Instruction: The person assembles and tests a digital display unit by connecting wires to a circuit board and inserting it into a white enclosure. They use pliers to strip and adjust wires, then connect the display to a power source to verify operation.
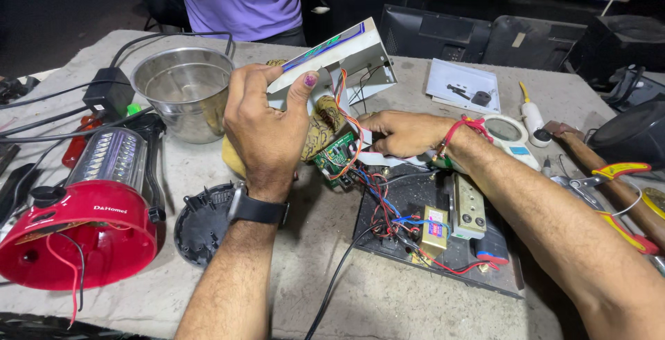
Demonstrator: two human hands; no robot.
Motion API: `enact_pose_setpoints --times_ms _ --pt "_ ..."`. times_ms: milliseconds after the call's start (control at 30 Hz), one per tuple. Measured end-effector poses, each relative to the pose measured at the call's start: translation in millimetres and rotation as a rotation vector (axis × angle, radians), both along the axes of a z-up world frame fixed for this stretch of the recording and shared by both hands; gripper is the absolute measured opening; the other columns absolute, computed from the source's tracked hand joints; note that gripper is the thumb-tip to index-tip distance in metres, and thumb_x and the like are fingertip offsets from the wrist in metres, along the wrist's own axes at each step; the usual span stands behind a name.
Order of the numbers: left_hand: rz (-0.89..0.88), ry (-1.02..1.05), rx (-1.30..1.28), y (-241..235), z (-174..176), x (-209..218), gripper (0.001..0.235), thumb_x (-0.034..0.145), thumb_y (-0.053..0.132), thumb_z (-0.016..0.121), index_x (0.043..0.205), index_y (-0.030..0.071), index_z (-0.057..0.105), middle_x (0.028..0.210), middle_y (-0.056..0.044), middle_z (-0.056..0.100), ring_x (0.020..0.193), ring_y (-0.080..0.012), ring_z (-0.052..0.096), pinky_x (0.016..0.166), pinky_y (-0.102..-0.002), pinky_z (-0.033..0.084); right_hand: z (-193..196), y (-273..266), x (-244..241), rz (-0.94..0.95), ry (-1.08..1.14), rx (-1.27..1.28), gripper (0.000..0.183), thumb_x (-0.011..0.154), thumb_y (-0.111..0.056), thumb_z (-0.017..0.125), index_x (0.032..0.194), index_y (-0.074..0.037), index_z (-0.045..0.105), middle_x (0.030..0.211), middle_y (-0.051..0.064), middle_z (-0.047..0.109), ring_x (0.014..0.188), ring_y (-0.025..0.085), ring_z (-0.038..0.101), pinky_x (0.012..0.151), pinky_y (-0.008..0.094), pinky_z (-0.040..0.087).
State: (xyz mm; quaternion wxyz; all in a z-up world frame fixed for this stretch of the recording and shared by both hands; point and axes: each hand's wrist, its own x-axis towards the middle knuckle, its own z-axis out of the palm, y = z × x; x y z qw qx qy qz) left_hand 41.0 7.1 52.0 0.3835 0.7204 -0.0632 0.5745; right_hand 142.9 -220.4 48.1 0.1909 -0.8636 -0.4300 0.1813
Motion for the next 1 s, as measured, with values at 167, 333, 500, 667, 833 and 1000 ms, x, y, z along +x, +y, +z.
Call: enact_pose_setpoints --times_ms 167,333,500,667,833,1000 --pt "-0.001 0.010 0.004 2.0 -1.5 -0.3 0.036 0.093 0.030 0.087 0.104 0.000 0.069 0.106 -0.014 0.067 0.096 -0.0328 0.071 0.082 -0.043 0.055 2.4 -13.9 -2.9 -0.162 0.001 -0.038 0.015 0.093 -0.020 0.073 0.100 -0.007 0.077 0.078 0.002 0.073 0.074 0.011 0.062 0.070 0.032 0.053" --pt "0.005 0.010 0.011 1.7 -4.0 2.9 0.038 0.094 0.030 0.086 0.106 0.000 0.068 0.110 -0.015 0.067 0.099 -0.0344 0.070 0.085 -0.044 0.055 -1.9 -35.0 -11.1 -0.228 -0.087 0.104 0.017 0.091 -0.019 0.072 0.102 -0.006 0.073 0.087 0.000 0.075 0.084 0.009 0.067 0.077 0.030 0.054" --pt "0.017 0.012 0.022 1.0 -3.6 2.5 0.038 0.095 0.031 0.086 0.106 0.000 0.068 0.109 -0.014 0.067 0.099 -0.0343 0.070 0.084 -0.044 0.054 -9.0 -23.5 -6.6 -0.128 0.113 0.248 0.037 0.090 -0.015 0.069 0.125 -0.008 0.058 0.103 -0.003 0.068 0.097 0.010 0.064 0.085 0.030 0.053" --pt "0.044 0.033 0.028 5.9 -4.0 5.2 0.038 0.095 0.032 0.086 0.105 0.000 0.068 0.107 -0.013 0.067 0.097 -0.0337 0.070 0.082 -0.045 0.053 3.1 -19.0 1.4 -0.315 0.234 -0.075 0.038 0.096 -0.026 0.068 0.132 -0.015 0.068 0.085 -0.002 0.070 0.076 0.014 0.059 0.074 0.034 0.053" --pt "0.038 0.058 0.019 8.5 -5.1 7.0 0.039 0.096 0.035 0.085 0.104 0.000 0.068 0.106 -0.012 0.067 0.095 -0.0308 0.070 0.080 -0.044 0.054 16.9 -24.0 -8.8 -0.209 -0.150 -0.016 0.028 0.087 -0.024 0.078 0.113 -0.013 0.076 0.089 0.002 0.076 0.080 0.013 0.069 0.075 0.032 0.055" --pt "0.029 0.061 0.029 8.8 -6.0 7.0 0.040 0.096 0.035 0.085 0.105 0.000 0.068 0.106 -0.012 0.067 0.095 -0.0305 0.071 0.080 -0.044 0.054 26.6 -32.1 -38.1 -0.143 -0.726 0.046 0.020 0.079 -0.024 0.081 0.098 -0.017 0.081 0.095 0.002 0.079 0.094 0.024 0.064 0.083 0.040 0.046"
